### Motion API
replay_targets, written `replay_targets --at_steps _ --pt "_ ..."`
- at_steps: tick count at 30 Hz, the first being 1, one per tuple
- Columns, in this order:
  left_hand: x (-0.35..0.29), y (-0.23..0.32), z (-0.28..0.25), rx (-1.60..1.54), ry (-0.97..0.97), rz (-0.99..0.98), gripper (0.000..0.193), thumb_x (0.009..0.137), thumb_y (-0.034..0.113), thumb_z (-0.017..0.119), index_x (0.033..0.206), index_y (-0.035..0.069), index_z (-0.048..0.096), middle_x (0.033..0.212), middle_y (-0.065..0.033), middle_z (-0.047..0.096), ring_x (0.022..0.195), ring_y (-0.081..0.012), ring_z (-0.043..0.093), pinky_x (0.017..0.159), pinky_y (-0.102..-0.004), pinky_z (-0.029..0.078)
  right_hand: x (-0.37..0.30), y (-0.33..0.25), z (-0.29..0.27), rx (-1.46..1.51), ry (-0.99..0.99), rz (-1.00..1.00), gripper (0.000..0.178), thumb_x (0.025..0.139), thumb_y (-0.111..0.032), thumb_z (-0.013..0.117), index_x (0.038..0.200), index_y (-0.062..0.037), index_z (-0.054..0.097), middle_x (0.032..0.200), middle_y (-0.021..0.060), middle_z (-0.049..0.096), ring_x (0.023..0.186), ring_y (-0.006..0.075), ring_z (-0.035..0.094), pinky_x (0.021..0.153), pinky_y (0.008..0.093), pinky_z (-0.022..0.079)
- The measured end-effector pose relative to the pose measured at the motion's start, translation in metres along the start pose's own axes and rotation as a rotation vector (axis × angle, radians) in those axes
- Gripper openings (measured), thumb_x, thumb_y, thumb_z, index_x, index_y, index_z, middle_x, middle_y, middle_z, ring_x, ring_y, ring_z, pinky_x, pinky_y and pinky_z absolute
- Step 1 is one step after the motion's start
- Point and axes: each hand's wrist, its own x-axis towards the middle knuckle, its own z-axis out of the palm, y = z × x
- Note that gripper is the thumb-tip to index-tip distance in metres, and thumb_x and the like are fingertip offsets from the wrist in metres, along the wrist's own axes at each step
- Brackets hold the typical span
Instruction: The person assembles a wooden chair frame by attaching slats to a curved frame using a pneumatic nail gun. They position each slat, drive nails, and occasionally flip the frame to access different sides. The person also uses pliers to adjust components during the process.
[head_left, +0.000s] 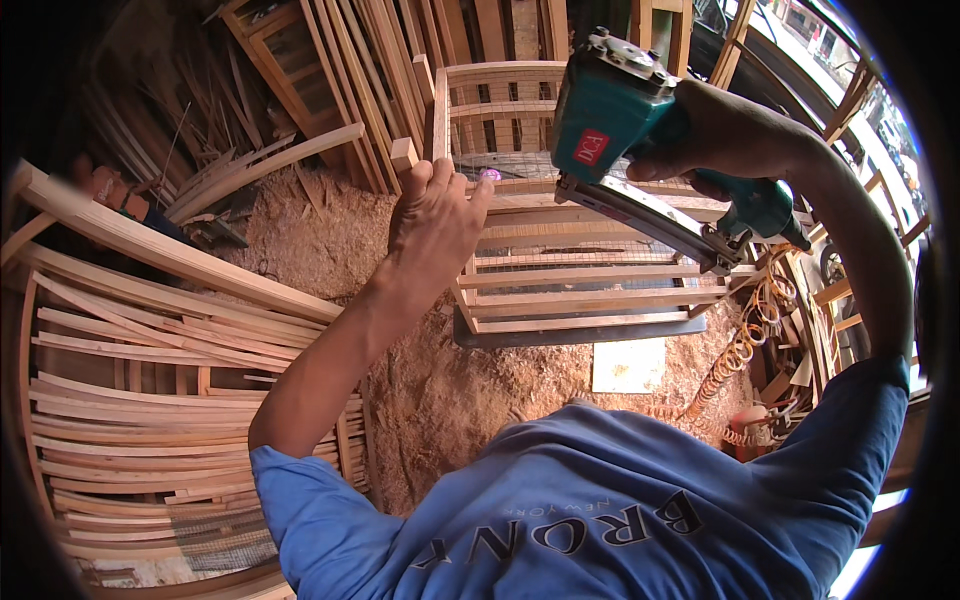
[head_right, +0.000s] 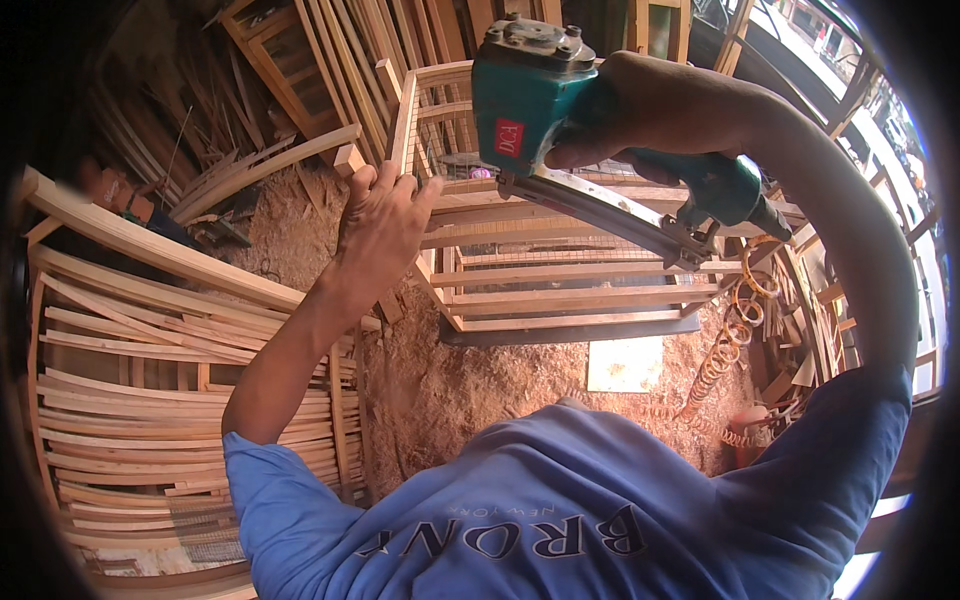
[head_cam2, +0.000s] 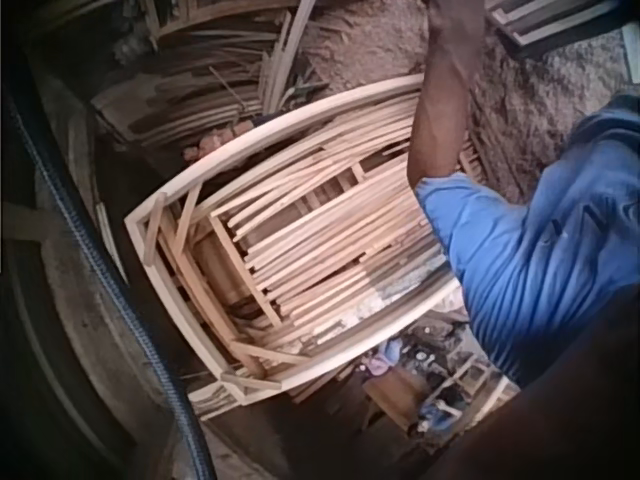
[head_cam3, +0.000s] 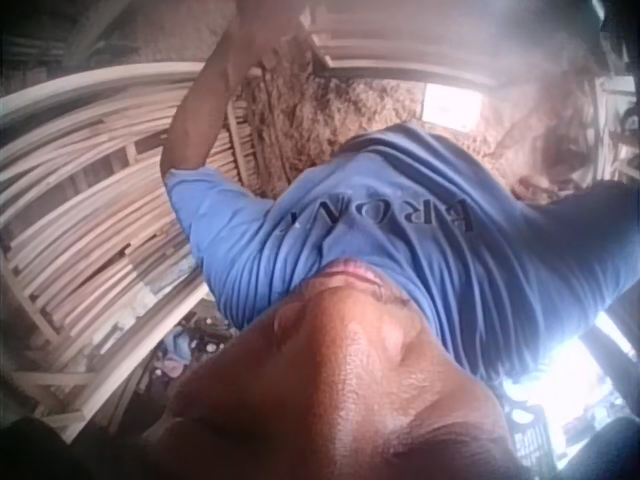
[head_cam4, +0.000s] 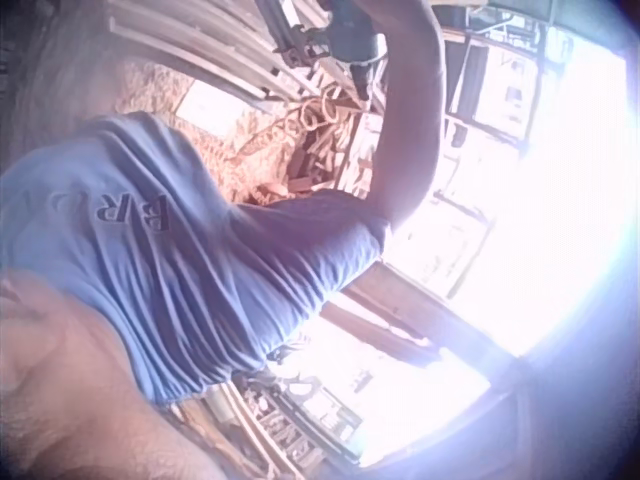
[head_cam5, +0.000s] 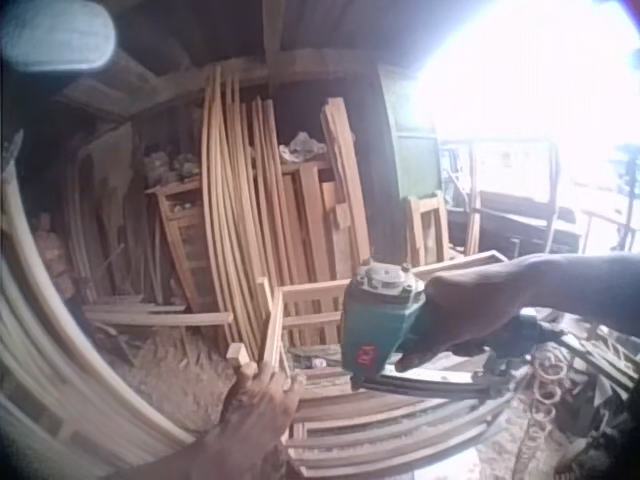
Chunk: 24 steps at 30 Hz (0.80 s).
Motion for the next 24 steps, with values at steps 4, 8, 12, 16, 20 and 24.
replay_targets --at_steps 4,8,12,16,20,24 --pt "0.005 0.002 0.003 -0.072 0.044 -0.041 0.040 0.088 0.006 0.064 0.126 0.017 0.072 0.087 -0.0007 0.066 0.103 -0.0172 0.058 0.097 -0.0377 0.026 0.010 -0.005 0.004 -0.069 0.013 -0.069 0.042 0.084 -0.040 0.083 0.094 -0.0007 0.071 0.070 0.0051 0.068 0.052 0.0103 0.064 0.048 0.0255 0.052" --pt "0.005 0.010 0.006 -0.109 0.103 -0.104 0.035 0.086 0.008 0.067 0.117 0.019 0.076 0.086 -0.0008 0.066 0.099 -0.0175 0.058 0.097 -0.0380 0.026 0.017 -0.008 0.006 -0.009 0.006 -0.059 0.043 0.082 -0.042 0.085 0.095 -0.0025 0.073 0.069 0.0042 0.068 0.051 0.0109 0.064 0.048 0.0253 0.054" --pt "0.008 0.015 0.005 -0.093 0.112 -0.143 0.027 0.085 0.011 0.067 0.108 0.022 0.078 0.083 -0.0021 0.065 0.095 -0.0177 0.059 0.096 -0.0386 0.026 0.027 -0.015 0.005 0.042 -0.002 -0.063 0.044 0.082 -0.042 0.085 0.096 -0.0023 0.072 0.065 0.0033 0.064 0.048 0.0102 0.061 0.043 0.0236 0.052" --pt "0.014 0.017 0.007 -0.140 0.101 -0.167 0.017 0.086 0.012 0.064 0.094 0.022 0.076 0.080 -0.0025 0.064 0.094 -0.0171 0.060 0.094 -0.0386 0.026 0.031 -0.020 0.007 0.056 -0.053 -0.042 0.042 0.083 -0.040 0.085 0.096 -0.0028 0.071 0.062 0.0020 0.061 0.046 0.0100 0.060 0.042 0.0237 0.051" --pt "0.015 0.016 0.012 -0.128 0.152 -0.171 0.014 0.086 0.012 0.064 0.088 0.022 0.074 0.079 -0.0017 0.063 0.094 -0.0165 0.059 0.092 -0.0387 0.026 0.032 -0.021 0.008 0.007 -0.025 -0.050 0.042 0.083 -0.040 0.085 0.095 -0.0026 0.070 0.061 0.0016 0.059 0.045 0.0101 0.059 0.041 0.0234 0.050" --pt "0.013 0.015 0.014 -0.143 0.139 -0.158 0.016 0.085 0.011 0.064 0.090 0.022 0.074 0.079 -0.0012 0.062 0.094 -0.0168 0.058 0.092 -0.0385 0.027 0.032 -0.021 0.008 0.021 -0.048 -0.010 0.042 0.083 -0.040 0.085 0.096 -0.0038 0.069 0.063 0.0015 0.059 0.046 0.0095 0.058 0.041 0.0227 0.050"
